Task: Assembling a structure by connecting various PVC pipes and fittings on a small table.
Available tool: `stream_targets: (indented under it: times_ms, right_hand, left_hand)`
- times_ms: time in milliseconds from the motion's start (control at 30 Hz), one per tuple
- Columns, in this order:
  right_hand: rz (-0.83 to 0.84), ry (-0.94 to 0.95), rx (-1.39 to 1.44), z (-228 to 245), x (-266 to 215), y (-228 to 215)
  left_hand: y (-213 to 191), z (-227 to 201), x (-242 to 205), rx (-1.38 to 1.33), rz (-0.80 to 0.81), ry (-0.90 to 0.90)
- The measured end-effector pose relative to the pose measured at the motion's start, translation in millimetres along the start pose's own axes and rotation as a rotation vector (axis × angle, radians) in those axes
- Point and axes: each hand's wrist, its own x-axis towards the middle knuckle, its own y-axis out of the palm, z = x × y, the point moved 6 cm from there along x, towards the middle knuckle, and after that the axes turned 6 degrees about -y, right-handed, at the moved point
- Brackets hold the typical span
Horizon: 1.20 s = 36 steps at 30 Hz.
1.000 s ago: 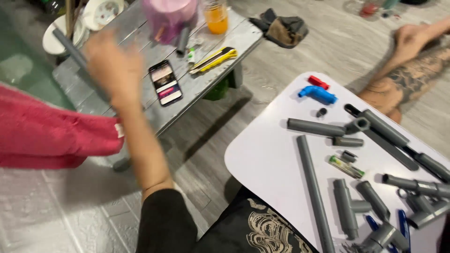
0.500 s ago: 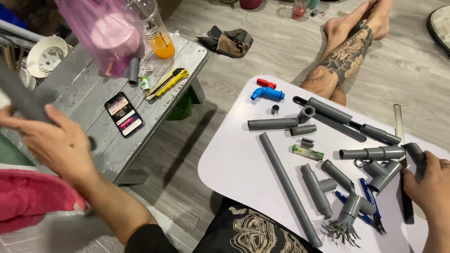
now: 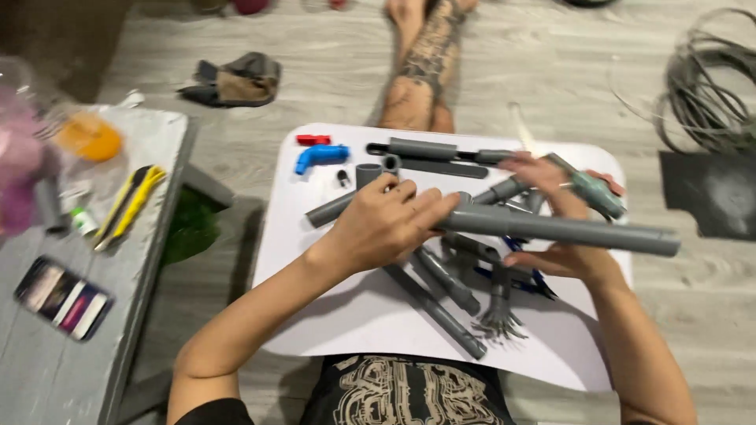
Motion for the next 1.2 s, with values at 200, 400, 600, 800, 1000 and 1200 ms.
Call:
stream_targets:
  times_ms: [200,400,600,800,1000,1200]
  right_hand:
    - [-0.052,-0.189,0.201,-7.4,-26.7,9.4]
    - [-0.074,-0.17,0.497,-3.2,-20.7,19.2]
    - [0.044,0.052,0.58,7.4,-13.1,17.4]
    - [-0.265,0.116,0.704,-26.7,-10.1,-5.0]
    - [-0.29,-0.219,-0.57,8.6,-37.5,-68.2]
    - [0.146,-0.225,-1.408,37.5,-10.7,-1.0]
  left_hand:
    - [25.6,-24.6,17.8,0.143,-0.273,0.179]
    - [57.4,-37.9,14.2,0.09,-0.166,0.122]
    - [35.7,-28.8,23.1,-0.194,0.288,0.041]
    - [60.6,-1.7,0.6,0.022,0.161,0.059]
    - [4.4,23.2,-4.9,0.278,0.15,-0.055]
    - [-21.2,3.5,-7.3,0.262,0.156,-0.073]
